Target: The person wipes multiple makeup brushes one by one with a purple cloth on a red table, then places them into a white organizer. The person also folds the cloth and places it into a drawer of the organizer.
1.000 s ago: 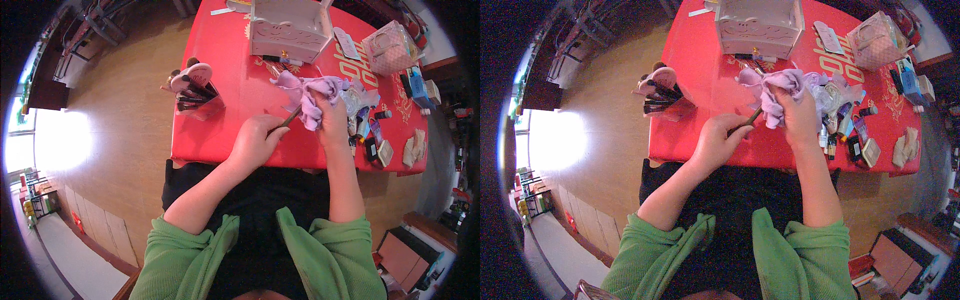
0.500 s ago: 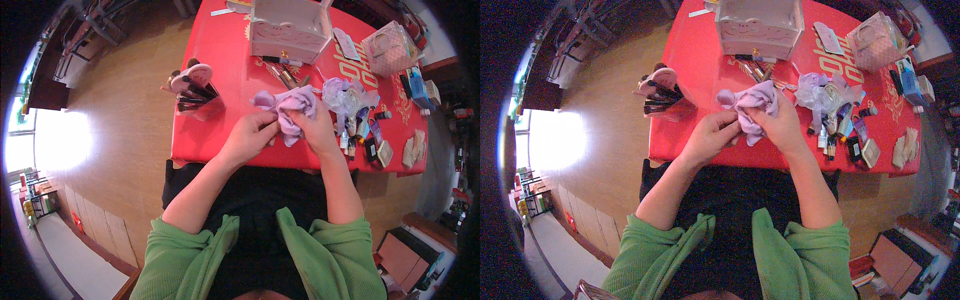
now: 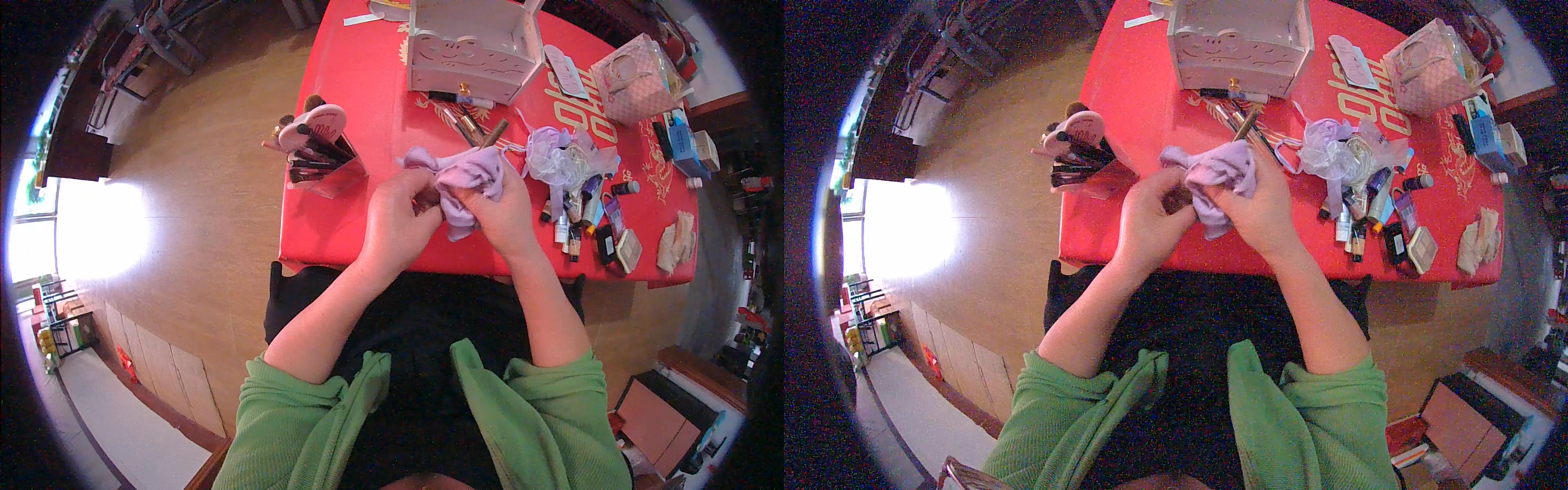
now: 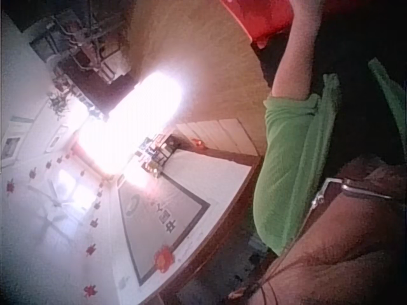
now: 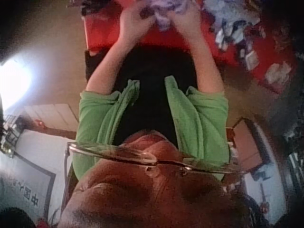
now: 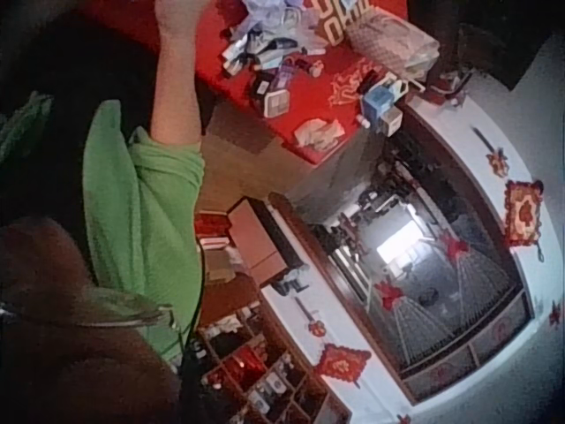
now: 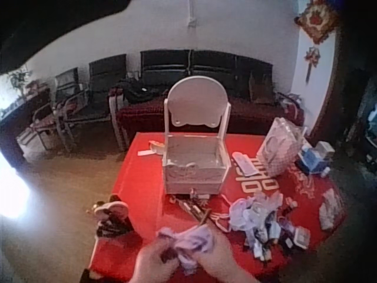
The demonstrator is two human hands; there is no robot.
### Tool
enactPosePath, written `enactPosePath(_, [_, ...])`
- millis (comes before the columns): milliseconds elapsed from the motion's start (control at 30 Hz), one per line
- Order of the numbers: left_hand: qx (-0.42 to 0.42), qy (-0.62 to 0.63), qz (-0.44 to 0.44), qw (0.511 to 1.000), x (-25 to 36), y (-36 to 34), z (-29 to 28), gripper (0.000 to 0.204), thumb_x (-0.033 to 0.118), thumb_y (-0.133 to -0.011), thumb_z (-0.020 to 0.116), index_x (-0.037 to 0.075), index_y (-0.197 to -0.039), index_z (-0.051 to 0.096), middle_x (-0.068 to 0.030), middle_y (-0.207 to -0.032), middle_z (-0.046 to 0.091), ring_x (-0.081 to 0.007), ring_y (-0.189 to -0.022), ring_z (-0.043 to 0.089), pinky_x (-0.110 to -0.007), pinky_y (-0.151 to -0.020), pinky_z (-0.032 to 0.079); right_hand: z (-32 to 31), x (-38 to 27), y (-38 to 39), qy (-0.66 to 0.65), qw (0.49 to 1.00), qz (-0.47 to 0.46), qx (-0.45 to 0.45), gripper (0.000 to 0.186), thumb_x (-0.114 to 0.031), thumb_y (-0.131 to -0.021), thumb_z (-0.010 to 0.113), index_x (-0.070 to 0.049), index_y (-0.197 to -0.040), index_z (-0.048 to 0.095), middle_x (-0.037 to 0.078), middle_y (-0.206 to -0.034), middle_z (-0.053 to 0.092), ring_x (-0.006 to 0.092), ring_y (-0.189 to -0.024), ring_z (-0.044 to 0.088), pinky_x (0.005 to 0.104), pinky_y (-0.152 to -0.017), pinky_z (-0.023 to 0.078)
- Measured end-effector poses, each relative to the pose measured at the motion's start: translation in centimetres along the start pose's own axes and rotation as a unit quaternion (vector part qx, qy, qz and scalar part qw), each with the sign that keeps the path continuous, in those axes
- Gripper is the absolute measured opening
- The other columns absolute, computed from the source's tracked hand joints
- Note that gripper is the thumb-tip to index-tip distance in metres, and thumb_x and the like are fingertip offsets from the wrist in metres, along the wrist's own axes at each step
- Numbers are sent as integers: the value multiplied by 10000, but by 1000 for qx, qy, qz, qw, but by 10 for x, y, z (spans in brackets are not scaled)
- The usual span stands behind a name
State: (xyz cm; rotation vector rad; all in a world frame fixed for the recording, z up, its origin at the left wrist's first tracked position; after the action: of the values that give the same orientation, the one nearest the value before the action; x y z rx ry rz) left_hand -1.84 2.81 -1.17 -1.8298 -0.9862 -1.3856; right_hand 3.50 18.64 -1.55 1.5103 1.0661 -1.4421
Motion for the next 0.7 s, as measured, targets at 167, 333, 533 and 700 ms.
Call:
enactPosePath(167, [-74, 1, -29, 997, -3, 1, 4, 150, 101, -832, 753, 8, -918, 672, -15, -750, 637, -77, -672, 573, -259, -631, 476, -22, -3, -13, -64, 993, 42, 86, 269, -190, -895, 735, -23, -1089, 651, 55, -985, 691, 143, -849, 664, 289, -739, 536])
enactPosePath(333, [-161, 137, -111, 971, -4, 4, 6, 138, 110, -912, 701, -14, -970, 684, -18, -814, 666, -91, -710, 599, -259, -648, 494, -33, 1, -18, -243, 964, 66, 88, 271, -210, -915, 716, -59, -1119, 617, 30, -957, 653, 127, -777, 646, 270, -591, 524])
enactPosePath(533, [-215, 225, -148, 939, -9, 2, 3, 147, 111, -934, 649, -26, -968, 690, -25, -822, 660, -106, -728, 605, -263, -670, 490, -17, 4, -9, -169, 982, 86, 21, 292, -156, -885, 728, -52, -1135, 618, 30, -1000, 665, 137, -856, 653, 290, -728, 539])
enactPosePath(700, [-40, 2, -43, 998, -11, -1, -2, 119, 31, -793, 651, -33, -894, 652, -115, -757, 629, -189, -686, 612, -321, -635, 486, 6, 3, 5, 39, 999, -24, 1, 341, -110, -815, 774, -28, -1109, 620, 72, -1024, 680, 174, -960, 657, 320, -858, 517])
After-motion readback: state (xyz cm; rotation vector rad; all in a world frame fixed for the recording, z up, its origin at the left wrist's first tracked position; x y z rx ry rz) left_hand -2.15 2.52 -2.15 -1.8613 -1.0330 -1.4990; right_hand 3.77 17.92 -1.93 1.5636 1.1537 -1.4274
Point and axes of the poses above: each hand's wrist, its own y-axis away from the middle knuckle, its own z-axis out of the palm, x = y × z, the point moved 1 cm from there along -y, towards the middle knuckle
